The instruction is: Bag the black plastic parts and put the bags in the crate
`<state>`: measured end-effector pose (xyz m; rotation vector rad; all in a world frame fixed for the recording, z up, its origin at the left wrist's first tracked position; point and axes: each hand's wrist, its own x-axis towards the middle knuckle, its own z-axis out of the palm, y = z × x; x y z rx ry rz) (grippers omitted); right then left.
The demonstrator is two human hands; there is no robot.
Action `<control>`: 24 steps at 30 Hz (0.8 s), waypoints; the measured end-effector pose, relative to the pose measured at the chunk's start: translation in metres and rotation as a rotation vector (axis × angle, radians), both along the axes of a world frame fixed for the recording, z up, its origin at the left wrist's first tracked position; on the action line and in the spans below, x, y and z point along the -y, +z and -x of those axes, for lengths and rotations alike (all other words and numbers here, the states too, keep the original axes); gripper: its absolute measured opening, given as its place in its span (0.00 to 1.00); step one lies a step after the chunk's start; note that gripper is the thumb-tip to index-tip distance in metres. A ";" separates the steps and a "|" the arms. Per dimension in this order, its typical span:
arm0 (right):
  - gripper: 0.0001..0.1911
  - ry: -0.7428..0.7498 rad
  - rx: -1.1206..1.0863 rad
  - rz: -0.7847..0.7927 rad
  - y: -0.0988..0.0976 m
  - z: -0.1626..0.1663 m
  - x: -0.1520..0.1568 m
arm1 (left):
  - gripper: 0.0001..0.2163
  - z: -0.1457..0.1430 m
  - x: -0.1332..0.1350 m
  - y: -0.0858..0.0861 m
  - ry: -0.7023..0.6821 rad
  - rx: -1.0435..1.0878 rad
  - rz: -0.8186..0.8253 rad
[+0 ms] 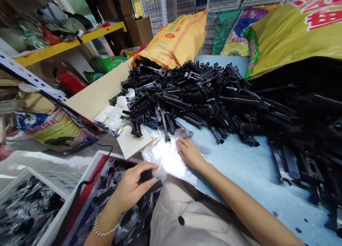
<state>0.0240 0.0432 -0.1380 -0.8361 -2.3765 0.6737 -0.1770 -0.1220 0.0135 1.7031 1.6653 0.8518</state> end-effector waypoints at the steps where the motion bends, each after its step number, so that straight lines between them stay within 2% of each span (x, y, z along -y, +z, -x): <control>1: 0.20 -0.008 0.012 -0.008 -0.001 0.000 -0.001 | 0.11 0.012 0.012 -0.003 0.002 -0.044 0.147; 3: 0.16 -0.024 0.006 0.001 0.000 -0.001 -0.005 | 0.10 0.032 0.040 -0.025 -0.007 -0.141 0.474; 6: 0.13 -0.041 -0.039 0.032 0.005 0.000 -0.005 | 0.06 0.047 0.084 -0.081 -0.024 -0.374 0.886; 7: 0.12 -0.036 -0.070 0.060 0.007 0.002 -0.003 | 0.04 0.049 0.095 -0.098 -0.034 -0.443 0.978; 9: 0.11 0.013 -0.138 0.143 0.013 0.009 0.004 | 0.04 0.047 0.107 -0.121 -0.036 -0.485 1.036; 10: 0.11 0.059 -0.159 0.182 0.015 0.015 0.009 | 0.04 0.045 0.106 -0.126 -0.035 -0.480 1.028; 12: 0.12 0.168 -0.143 0.208 0.018 0.027 0.018 | 0.02 0.038 0.088 -0.125 0.012 -0.440 0.905; 13: 0.13 0.210 -0.117 0.194 0.018 0.033 0.021 | 0.06 0.034 0.072 -0.120 0.058 -0.407 0.786; 15: 0.15 0.252 -0.075 0.139 0.016 0.042 0.025 | 0.10 0.024 0.035 -0.109 0.190 -0.318 0.428; 17: 0.15 0.259 -0.064 0.067 0.011 0.047 0.025 | 0.09 0.014 -0.002 -0.101 0.309 -0.262 0.085; 18: 0.15 0.260 -0.063 0.026 0.009 0.047 0.024 | 0.08 0.010 -0.018 -0.099 0.352 -0.260 -0.021; 19: 0.15 0.261 -0.058 -0.018 0.006 0.046 0.023 | 0.06 0.007 -0.032 -0.100 0.388 -0.253 -0.074; 21: 0.16 0.273 -0.037 -0.099 0.002 0.043 0.021 | 0.03 0.004 -0.050 -0.103 0.442 -0.206 -0.067; 24: 0.18 0.305 0.013 -0.192 0.000 0.043 0.017 | 0.09 0.007 -0.060 -0.109 0.456 -0.084 0.023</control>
